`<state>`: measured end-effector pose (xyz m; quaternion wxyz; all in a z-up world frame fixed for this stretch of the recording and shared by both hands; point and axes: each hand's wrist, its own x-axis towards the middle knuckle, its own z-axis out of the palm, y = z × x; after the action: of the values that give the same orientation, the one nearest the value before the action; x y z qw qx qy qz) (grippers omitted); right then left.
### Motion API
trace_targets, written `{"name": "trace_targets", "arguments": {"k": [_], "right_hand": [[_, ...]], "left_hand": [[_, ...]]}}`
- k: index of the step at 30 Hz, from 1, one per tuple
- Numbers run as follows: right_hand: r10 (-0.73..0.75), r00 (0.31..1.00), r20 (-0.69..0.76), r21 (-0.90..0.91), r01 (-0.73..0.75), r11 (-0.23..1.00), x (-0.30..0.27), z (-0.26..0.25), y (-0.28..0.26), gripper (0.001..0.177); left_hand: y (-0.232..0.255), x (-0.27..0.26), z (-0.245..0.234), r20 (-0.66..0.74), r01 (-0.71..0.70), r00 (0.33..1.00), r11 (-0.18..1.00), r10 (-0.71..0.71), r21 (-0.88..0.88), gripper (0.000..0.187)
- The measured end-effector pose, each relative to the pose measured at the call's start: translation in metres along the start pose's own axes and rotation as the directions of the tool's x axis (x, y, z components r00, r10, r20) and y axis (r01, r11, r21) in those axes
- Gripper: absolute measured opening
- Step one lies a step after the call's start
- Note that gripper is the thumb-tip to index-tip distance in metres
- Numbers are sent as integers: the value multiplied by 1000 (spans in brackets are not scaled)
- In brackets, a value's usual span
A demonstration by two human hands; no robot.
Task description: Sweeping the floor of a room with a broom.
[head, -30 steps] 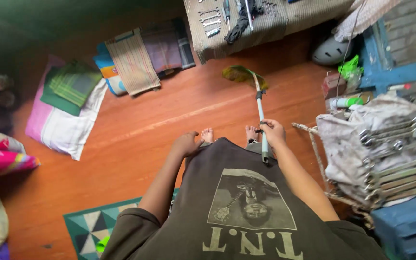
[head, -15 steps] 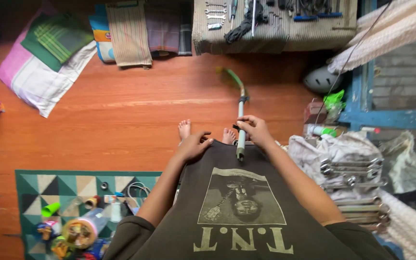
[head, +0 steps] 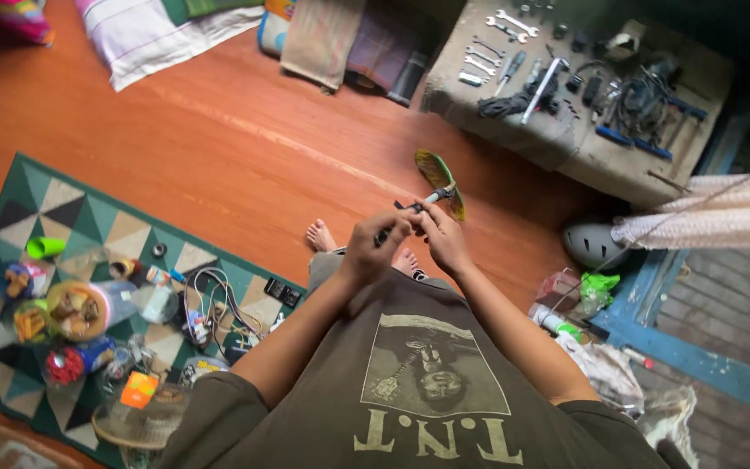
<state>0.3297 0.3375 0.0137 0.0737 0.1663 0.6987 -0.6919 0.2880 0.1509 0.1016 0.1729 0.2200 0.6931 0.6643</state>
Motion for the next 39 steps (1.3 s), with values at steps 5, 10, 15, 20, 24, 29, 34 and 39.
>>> {"name": "trace_targets", "arguments": {"k": [5,10,15,20,24,29,34,39], "right_hand": [[-311,927,208,-372,369,852,12,38,-34,49],[-555,713,429,-438,701,562,9,133,-113,68],[-439,615,655,-414,778,472,53,222,-66,25],[-330,533,779,-377,820,431,77,308,-50,28],[-187,472,862,-379,843,382,81,368,-78,25],[-14,614,789,-562,730,389,105,397,-30,23],[-55,802,595,-713,558,424,121,351,-3,12],[-194,926,323,-702,372,607,119,286,-5,28]], "left_hand": [[35,-17,-49,-210,18,977,998,-30,-58,35],[69,-59,-122,-390,-39,921,996,5,-81,48],[129,-108,-187,-354,43,935,997,-19,61,56],[161,-138,-250,-316,75,949,969,3,234,39],[157,-154,-285,-275,182,959,890,-67,417,18],[95,-160,-317,-207,194,974,826,-96,529,18],[39,-126,-310,-82,131,991,836,-103,532,17],[25,-61,-281,93,30,993,929,-68,369,20]]}}
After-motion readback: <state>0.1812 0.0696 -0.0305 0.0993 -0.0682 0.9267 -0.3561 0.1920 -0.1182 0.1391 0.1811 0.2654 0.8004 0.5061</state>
